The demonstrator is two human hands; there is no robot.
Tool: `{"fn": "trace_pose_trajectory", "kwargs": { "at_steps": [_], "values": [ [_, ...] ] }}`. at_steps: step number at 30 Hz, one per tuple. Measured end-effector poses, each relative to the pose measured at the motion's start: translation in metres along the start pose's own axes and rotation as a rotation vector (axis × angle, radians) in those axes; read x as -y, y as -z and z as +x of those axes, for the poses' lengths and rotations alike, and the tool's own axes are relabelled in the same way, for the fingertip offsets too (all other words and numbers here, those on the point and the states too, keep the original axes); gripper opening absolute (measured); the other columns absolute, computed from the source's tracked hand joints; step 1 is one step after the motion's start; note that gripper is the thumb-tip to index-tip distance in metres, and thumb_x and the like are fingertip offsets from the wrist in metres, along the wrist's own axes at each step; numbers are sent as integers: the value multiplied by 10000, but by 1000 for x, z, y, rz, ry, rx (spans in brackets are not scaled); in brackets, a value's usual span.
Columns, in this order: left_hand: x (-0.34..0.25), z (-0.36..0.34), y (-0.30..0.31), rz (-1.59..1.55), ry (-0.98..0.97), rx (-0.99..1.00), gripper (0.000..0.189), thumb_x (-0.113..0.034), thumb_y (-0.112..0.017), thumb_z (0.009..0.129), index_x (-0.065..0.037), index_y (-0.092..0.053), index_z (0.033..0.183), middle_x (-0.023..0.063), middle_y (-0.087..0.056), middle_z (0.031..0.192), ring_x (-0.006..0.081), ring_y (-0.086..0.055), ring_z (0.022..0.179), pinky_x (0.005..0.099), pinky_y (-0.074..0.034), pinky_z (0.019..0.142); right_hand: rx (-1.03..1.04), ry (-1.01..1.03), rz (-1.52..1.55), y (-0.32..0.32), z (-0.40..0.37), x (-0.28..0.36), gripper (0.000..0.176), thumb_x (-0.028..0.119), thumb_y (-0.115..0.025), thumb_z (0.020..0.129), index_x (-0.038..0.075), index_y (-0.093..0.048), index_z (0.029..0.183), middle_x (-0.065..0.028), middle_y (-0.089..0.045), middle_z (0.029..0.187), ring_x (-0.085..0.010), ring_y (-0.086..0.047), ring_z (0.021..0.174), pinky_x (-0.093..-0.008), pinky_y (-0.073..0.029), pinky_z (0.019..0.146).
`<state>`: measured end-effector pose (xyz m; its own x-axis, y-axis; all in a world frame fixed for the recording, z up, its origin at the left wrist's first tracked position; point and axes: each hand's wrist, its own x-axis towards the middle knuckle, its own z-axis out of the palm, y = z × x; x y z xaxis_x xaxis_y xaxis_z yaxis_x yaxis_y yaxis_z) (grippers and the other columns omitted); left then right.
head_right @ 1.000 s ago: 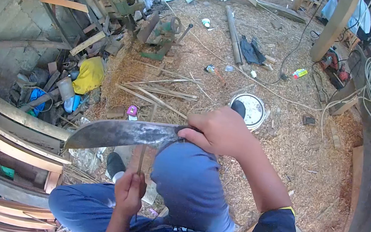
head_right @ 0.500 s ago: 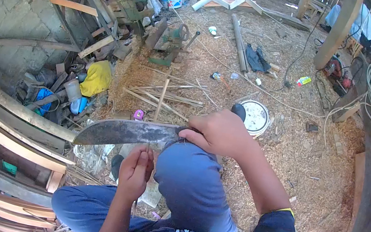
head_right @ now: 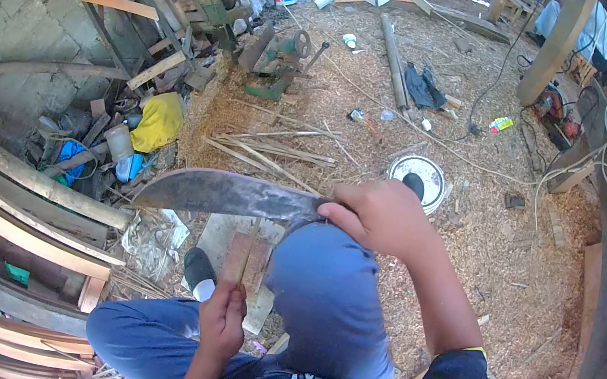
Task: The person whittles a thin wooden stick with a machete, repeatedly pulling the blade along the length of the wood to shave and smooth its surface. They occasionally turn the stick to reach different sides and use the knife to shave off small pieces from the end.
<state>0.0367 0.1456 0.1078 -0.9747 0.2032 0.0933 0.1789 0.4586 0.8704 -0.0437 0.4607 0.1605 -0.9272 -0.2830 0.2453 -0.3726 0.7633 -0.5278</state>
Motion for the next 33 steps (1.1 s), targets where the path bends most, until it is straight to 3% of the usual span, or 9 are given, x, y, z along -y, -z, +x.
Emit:
{"fn": "trace_pose_trajectory", "kwargs": {
  "at_steps": [3,9,12,18,21,24,27,33],
  "values": [
    [-18,7,1,-29,73,50,119,-65,-523,1067,-1,-621,1087,91,-594,770,176,-603,655,329,-488,621,29,6,-30,1,0,4,460,489,-597,1011,77,-655,815,-188,-629,657,-420,-664,665,-526,-498,618],
    [-49,64,-9,-9,-68,-34,152,-65,-502,1075,7,-635,1077,148,-647,870,215,-659,762,331,-502,681,79,71,-73,-1,15,20,467,498,-597,1011,81,-653,809,-190,-638,665,-418,-669,670,-519,-501,613],
    [-42,53,-4,-5,-106,-44,148,-67,-517,1069,9,-644,1074,154,-658,858,247,-672,735,345,-510,671,72,90,-66,-4,17,16,463,499,-598,1011,85,-654,812,-188,-639,669,-418,-668,673,-515,-502,614],
    [-14,0,6,9,24,24,111,-67,-551,1050,-7,-639,1082,125,-634,759,236,-649,632,354,-504,610,62,22,-22,0,6,8,447,480,-593,1018,84,-653,820,-190,-620,661,-417,-661,683,-513,-496,622],
    [-9,-6,6,-9,23,35,158,-77,-495,1080,12,-607,1012,14,-542,689,89,-520,609,266,-426,569,53,0,16,-2,4,2,446,475,-587,1022,81,-653,824,-191,-615,662,-419,-659,687,-519,-491,624],
    [-15,11,2,10,-9,42,147,-72,-499,1076,5,-608,1015,18,-538,683,87,-517,607,266,-423,569,74,-11,7,0,5,5,455,482,-580,1023,80,-658,824,-187,-620,664,-420,-659,683,-524,-491,628],
    [-30,34,-3,10,-32,28,113,-66,-536,1057,-16,-630,1096,139,-626,750,235,-637,629,348,-487,608,63,33,-9,0,7,9,472,497,-578,1020,80,-663,817,-181,-626,659,-421,-657,669,-526,-493,629],
    [-52,66,-11,82,-132,-22,172,-120,-527,1078,-11,-654,1118,207,-681,880,363,-701,776,405,-528,705,71,77,-35,-5,16,12,504,524,-585,1011,78,-654,787,-177,-619,635,-421,-654,648,-520,-492,614]
  ]
}}
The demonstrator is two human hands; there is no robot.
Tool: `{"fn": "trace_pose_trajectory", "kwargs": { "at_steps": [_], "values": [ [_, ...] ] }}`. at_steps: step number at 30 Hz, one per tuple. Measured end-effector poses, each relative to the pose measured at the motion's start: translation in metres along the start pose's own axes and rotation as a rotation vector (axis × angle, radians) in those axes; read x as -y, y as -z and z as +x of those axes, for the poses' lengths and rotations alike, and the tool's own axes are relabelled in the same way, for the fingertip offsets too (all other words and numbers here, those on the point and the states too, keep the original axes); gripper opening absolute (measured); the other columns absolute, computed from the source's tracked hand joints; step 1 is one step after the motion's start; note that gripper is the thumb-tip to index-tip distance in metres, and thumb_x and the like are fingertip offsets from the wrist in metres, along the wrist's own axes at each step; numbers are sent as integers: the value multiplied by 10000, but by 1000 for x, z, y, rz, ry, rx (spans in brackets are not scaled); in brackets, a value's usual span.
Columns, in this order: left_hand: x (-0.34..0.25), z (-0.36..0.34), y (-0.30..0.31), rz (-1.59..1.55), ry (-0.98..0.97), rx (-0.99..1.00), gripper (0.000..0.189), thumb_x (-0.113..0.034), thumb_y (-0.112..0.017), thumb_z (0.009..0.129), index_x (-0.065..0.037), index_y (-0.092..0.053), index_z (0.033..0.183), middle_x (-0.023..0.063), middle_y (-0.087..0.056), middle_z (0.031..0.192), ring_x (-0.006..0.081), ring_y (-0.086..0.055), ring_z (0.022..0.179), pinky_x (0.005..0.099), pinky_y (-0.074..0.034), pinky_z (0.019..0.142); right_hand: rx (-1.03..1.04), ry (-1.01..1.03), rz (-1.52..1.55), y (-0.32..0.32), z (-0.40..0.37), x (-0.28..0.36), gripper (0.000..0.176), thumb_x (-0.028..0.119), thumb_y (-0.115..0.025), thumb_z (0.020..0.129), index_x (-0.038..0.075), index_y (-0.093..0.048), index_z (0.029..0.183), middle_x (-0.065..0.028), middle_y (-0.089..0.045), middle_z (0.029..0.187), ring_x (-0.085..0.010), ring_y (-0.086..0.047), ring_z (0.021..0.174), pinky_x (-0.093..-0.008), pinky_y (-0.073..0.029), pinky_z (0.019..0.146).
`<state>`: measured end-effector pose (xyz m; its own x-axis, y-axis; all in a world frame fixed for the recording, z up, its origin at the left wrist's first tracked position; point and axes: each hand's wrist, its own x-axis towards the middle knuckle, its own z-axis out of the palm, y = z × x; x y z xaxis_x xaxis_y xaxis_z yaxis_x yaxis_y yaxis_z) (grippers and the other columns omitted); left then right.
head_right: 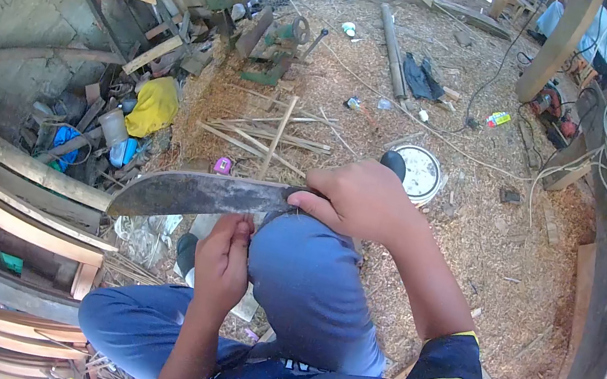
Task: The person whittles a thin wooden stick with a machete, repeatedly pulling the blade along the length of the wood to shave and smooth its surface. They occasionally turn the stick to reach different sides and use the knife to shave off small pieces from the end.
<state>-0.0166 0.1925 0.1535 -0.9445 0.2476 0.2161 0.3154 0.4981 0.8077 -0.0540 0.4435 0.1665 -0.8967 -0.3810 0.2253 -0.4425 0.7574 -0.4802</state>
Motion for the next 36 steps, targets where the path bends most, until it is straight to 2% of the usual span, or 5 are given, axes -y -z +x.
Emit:
{"fn": "trace_pose_trajectory", "kwargs": {
  "at_steps": [3,12,19,26,36],
  "values": [
    [1,-1,1,-16,3,7,195,-148,-529,1083,-9,-663,1116,221,-695,932,414,-690,790,426,-536,723,-1,18,-9,-2,1,-1,505,526,-591,1008,80,-647,779,-175,-615,629,-417,-655,644,-517,-490,609],
    [7,-20,9,-49,57,69,138,-39,-573,1037,-7,-652,1145,173,-680,878,282,-703,733,364,-529,663,-19,9,-10,4,-3,-3,475,512,-605,1003,82,-636,802,-175,-603,626,-411,-653,647,-515,-486,605],
    [23,-63,21,0,144,115,68,-35,-559,1027,-18,-624,1030,125,-609,730,238,-622,594,344,-486,583,-47,-83,60,5,-19,-16,433,464,-611,1008,74,-657,825,-187,-621,668,-423,-658,683,-516,-489,623],
    [42,-87,31,-60,179,49,139,-94,-522,1075,-13,-616,1012,57,-568,696,169,-591,609,317,-466,582,-79,-121,143,0,-27,-19,431,455,-592,1024,70,-684,853,-211,-639,708,-430,-664,705,-523,-493,643],
    [9,-14,11,-187,157,62,187,-103,-492,1075,3,-607,972,82,-558,740,193,-554,699,339,-463,683,-21,-4,-69,6,-5,5,530,546,-560,1022,77,-690,812,-167,-660,669,-408,-673,655,-510,-514,618]
  ]
}}
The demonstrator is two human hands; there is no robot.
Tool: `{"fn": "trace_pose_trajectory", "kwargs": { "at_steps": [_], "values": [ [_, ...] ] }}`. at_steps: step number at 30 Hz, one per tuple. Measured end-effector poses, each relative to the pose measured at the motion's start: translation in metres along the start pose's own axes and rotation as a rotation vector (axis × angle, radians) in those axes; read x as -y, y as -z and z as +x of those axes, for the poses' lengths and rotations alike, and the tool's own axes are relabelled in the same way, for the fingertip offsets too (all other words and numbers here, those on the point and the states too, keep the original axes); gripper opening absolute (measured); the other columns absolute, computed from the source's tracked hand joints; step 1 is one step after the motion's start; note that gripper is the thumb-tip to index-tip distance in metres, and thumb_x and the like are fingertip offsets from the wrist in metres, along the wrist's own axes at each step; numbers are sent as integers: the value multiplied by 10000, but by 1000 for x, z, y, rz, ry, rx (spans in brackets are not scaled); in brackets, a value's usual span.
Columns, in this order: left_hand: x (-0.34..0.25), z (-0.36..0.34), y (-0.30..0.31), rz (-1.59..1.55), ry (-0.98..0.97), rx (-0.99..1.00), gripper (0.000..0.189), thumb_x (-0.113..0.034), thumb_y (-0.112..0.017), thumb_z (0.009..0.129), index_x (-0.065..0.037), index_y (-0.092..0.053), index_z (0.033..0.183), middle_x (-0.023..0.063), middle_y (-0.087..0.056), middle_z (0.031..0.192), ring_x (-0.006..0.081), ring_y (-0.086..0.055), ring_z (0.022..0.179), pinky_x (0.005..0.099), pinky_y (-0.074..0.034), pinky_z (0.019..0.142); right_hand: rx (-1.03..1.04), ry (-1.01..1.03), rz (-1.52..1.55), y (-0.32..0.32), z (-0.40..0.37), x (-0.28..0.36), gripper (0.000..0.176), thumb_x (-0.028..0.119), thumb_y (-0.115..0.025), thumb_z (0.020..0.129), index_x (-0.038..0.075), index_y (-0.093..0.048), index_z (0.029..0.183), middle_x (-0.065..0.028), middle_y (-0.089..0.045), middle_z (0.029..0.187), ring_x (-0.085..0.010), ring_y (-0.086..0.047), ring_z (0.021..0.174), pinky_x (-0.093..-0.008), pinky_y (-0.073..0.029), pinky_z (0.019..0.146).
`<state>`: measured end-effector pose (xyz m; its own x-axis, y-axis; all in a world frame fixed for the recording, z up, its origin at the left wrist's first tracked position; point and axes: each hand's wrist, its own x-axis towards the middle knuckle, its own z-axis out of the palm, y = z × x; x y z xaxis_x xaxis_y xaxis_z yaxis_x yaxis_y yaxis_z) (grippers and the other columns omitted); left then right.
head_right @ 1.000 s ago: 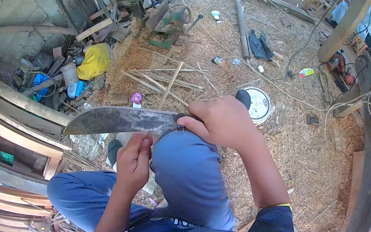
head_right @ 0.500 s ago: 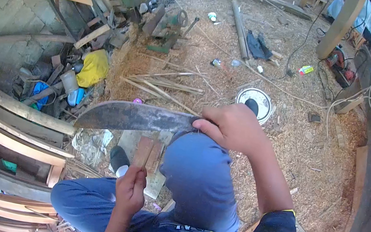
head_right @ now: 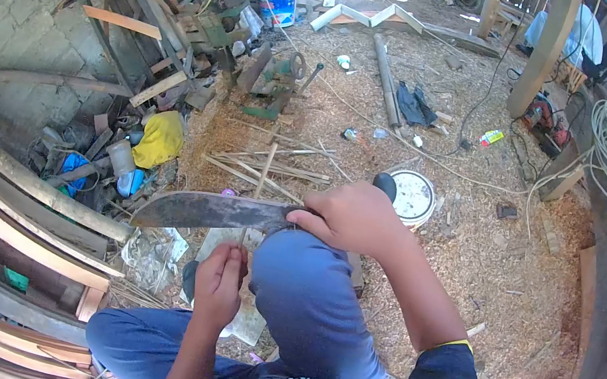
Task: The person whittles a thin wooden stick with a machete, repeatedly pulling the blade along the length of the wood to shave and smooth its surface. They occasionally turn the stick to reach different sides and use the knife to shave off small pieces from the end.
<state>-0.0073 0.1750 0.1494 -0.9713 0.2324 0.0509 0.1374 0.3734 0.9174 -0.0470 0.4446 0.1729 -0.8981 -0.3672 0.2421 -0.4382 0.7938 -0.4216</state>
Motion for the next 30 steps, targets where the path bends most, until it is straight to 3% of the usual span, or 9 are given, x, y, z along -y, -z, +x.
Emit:
{"fn": "trace_pose_trajectory", "kwargs": {
  "at_steps": [9,15,18,21,27,30],
  "values": [
    [3,0,-1,208,-173,-104,105,-57,-556,1010,-8,-639,968,176,-648,769,367,-660,695,429,-493,641,18,29,-24,3,8,8,529,540,-564,1019,69,-690,814,-175,-668,680,-409,-676,663,-516,-516,630],
    [16,-31,6,242,-150,-105,89,-48,-562,1009,-8,-640,989,171,-647,736,363,-674,650,425,-496,594,17,-62,-7,7,-5,-5,482,507,-574,1018,81,-696,828,-175,-661,688,-412,-677,691,-516,-518,659],
    [31,-52,10,280,-130,-101,140,-64,-519,1045,1,-609,958,92,-581,689,181,-581,602,323,-457,587,8,-110,26,11,-15,-10,463,497,-575,1020,87,-706,847,-184,-660,702,-415,-679,715,-516,-517,676],
    [34,-60,13,228,-133,-85,158,-81,-516,1056,4,-608,959,69,-569,689,153,-561,614,314,-442,585,-17,-128,125,6,-23,-21,465,496,-573,1021,83,-713,859,-195,-667,722,-418,-681,730,-516,-520,686],
    [4,-11,0,19,-28,3,224,-132,-497,1089,-1,-600,940,45,-548,712,110,-513,628,301,-429,589,12,-104,22,10,-14,-5,473,500,-570,1022,83,-714,853,-190,-673,731,-417,-684,732,-519,-521,681],
    [-4,13,-10,-20,-158,-13,238,-146,-498,1094,-3,-600,933,33,-547,720,107,-509,630,302,-425,587,22,-50,-23,8,-4,2,478,507,-569,1021,86,-712,847,-178,-677,728,-410,-687,734,-518,-524,677]
  ]
}}
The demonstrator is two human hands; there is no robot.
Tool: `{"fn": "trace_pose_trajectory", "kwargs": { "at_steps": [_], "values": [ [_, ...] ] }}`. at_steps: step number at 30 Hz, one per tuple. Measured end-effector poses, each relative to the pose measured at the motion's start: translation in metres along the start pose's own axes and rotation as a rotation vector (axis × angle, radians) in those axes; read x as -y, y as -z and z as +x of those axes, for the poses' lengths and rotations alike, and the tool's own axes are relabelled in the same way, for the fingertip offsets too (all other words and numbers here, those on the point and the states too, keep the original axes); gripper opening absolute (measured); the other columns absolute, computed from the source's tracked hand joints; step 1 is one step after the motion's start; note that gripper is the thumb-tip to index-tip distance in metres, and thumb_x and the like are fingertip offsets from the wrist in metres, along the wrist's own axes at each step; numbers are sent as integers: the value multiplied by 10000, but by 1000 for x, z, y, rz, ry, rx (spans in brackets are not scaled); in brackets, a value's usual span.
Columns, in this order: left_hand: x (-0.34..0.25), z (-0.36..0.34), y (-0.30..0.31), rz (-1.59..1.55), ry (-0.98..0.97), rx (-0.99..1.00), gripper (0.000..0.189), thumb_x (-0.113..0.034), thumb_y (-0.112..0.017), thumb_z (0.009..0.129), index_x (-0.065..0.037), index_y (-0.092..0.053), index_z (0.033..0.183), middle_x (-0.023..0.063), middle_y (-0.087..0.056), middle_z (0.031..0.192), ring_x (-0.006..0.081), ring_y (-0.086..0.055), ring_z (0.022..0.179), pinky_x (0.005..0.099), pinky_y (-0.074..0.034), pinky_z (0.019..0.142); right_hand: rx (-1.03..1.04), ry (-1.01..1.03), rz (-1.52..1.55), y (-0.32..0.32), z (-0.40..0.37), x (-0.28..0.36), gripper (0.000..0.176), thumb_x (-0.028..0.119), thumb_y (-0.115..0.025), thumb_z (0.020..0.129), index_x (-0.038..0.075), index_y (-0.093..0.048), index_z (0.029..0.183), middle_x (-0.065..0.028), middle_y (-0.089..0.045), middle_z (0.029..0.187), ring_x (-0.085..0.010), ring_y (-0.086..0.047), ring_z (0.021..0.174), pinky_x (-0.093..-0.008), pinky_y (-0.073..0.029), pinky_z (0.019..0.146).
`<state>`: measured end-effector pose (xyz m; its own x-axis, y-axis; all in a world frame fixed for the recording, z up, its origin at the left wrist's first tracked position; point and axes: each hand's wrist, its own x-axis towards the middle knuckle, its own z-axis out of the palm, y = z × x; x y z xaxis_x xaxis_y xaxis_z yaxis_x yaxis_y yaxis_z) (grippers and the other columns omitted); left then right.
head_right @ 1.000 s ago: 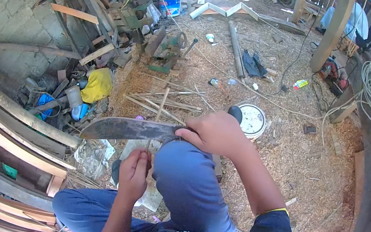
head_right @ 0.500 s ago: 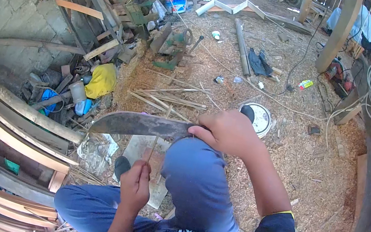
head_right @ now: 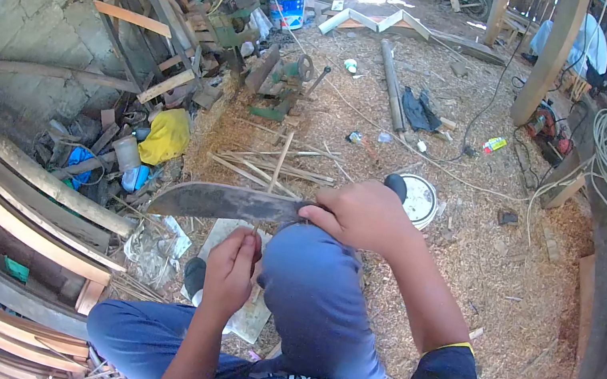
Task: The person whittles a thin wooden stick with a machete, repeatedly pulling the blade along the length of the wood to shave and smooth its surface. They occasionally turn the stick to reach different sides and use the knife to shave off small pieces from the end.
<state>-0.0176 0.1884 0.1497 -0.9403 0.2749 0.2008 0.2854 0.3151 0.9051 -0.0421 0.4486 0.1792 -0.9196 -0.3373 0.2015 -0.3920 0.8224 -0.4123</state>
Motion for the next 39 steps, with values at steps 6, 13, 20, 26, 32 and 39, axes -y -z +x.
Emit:
{"fn": "trace_pose_trajectory", "kwargs": {
  "at_steps": [6,13,20,26,32,39],
  "values": [
    [1,-5,3,274,-88,-66,155,-60,-513,1027,-9,-638,952,177,-649,785,385,-664,716,431,-491,651,11,33,-10,3,5,7,482,517,-571,1017,91,-711,839,-158,-687,727,-396,-693,723,-509,-532,674],
    [8,-42,14,297,-41,-61,143,-71,-532,1033,1,-609,937,156,-609,734,316,-625,648,389,-488,626,10,-12,-21,8,-2,2,456,500,-580,1018,90,-719,875,-175,-675,720,-405,-687,727,-512,-526,676],
    [26,-78,23,235,14,-55,179,-70,-515,1046,-1,-613,914,100,-590,706,226,-593,630,350,-458,600,-47,-97,171,-7,-17,-21,447,489,-571,1025,85,-714,894,-196,-662,721,-419,-682,740,-517,-521,682],
    [4,-22,10,12,161,76,209,-120,-483,1077,-9,-629,976,102,-590,733,211,-574,645,339,-458,643,-6,-40,24,3,-8,-2,459,503,-567,1023,91,-720,893,-183,-677,734,-413,-687,739,-517,-525,684],
    [0,-8,3,85,-45,-13,219,-103,-492,1078,-2,-629,939,76,-577,739,154,-549,630,307,-432,604,4,20,-12,3,2,4,464,510,-571,1017,95,-728,881,-169,-690,747,-408,-689,726,-518,-530,673],
    [10,-44,18,93,57,24,170,-73,-518,1054,1,-638,959,126,-616,762,239,-623,662,353,-481,641,18,31,-8,7,2,3,450,493,-581,1017,86,-704,869,-176,-675,736,-413,-685,731,-517,-527,680]
  ]
}}
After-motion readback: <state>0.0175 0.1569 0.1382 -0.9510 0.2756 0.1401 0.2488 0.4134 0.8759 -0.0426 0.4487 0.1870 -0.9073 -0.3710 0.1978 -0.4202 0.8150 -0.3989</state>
